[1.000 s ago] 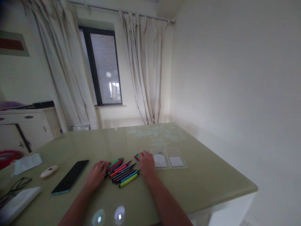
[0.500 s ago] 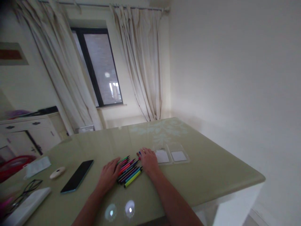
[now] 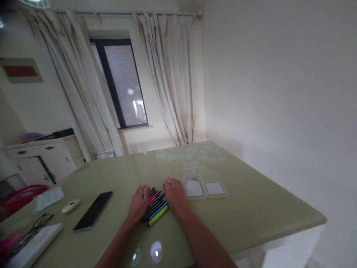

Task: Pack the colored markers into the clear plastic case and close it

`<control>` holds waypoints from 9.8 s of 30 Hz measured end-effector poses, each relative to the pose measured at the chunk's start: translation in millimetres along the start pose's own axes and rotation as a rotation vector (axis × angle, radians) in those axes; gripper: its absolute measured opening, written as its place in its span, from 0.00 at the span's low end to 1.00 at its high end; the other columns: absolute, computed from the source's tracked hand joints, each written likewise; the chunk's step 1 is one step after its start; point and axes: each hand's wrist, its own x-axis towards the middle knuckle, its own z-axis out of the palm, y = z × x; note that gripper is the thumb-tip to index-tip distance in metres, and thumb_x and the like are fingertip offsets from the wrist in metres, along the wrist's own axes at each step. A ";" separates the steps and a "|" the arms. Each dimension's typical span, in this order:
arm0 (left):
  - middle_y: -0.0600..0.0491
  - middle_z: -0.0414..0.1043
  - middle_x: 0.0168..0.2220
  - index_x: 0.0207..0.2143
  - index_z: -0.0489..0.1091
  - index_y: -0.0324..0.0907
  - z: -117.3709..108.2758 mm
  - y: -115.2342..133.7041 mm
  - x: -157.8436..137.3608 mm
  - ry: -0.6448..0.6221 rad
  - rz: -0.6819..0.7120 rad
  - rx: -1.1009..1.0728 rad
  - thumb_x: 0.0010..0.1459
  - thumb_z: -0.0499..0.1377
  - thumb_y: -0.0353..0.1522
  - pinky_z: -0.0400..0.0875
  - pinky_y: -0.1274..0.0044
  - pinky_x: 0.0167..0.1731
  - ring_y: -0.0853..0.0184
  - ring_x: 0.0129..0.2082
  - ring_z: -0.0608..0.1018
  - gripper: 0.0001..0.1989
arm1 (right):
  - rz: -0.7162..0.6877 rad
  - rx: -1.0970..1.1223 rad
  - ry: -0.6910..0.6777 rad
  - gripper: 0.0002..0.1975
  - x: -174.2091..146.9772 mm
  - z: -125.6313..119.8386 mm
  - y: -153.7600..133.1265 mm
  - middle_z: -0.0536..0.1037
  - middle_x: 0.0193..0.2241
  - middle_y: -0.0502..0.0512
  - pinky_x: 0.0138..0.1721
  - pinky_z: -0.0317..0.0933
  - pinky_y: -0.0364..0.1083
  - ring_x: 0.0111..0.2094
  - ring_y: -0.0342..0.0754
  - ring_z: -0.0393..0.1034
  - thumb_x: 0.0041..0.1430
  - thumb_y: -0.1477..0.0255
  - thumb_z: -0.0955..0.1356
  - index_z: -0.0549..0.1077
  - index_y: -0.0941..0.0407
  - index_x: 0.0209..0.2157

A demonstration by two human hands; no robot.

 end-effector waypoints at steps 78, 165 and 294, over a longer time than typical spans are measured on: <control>0.46 0.77 0.54 0.54 0.75 0.46 -19.2 13.4 -21.3 0.052 0.371 -0.218 0.70 0.50 0.40 0.70 0.63 0.60 0.57 0.57 0.77 0.19 | -0.004 1.052 -0.085 0.10 18.8 -5.0 11.5 0.83 0.32 0.54 0.42 0.70 0.46 0.36 0.49 0.78 0.63 0.64 0.68 0.78 0.55 0.37; 0.49 0.80 0.37 0.33 0.79 0.46 -45.6 -26.7 4.9 -0.046 0.316 -0.079 0.61 0.60 0.39 0.72 0.68 0.46 0.58 0.42 0.79 0.10 | 0.019 0.111 -0.131 0.07 4.9 -11.5 9.2 0.83 0.42 0.54 0.49 0.54 0.48 0.48 0.52 0.71 0.64 0.73 0.68 0.80 0.53 0.39; 0.48 0.80 0.46 0.40 0.78 0.49 -42.9 -12.9 -11.8 -0.013 0.026 0.153 0.66 0.56 0.40 0.65 0.60 0.49 0.50 0.50 0.75 0.11 | -0.054 0.705 0.128 0.10 11.9 5.9 20.0 0.82 0.42 0.56 0.51 0.66 0.50 0.46 0.51 0.75 0.64 0.77 0.67 0.78 0.54 0.43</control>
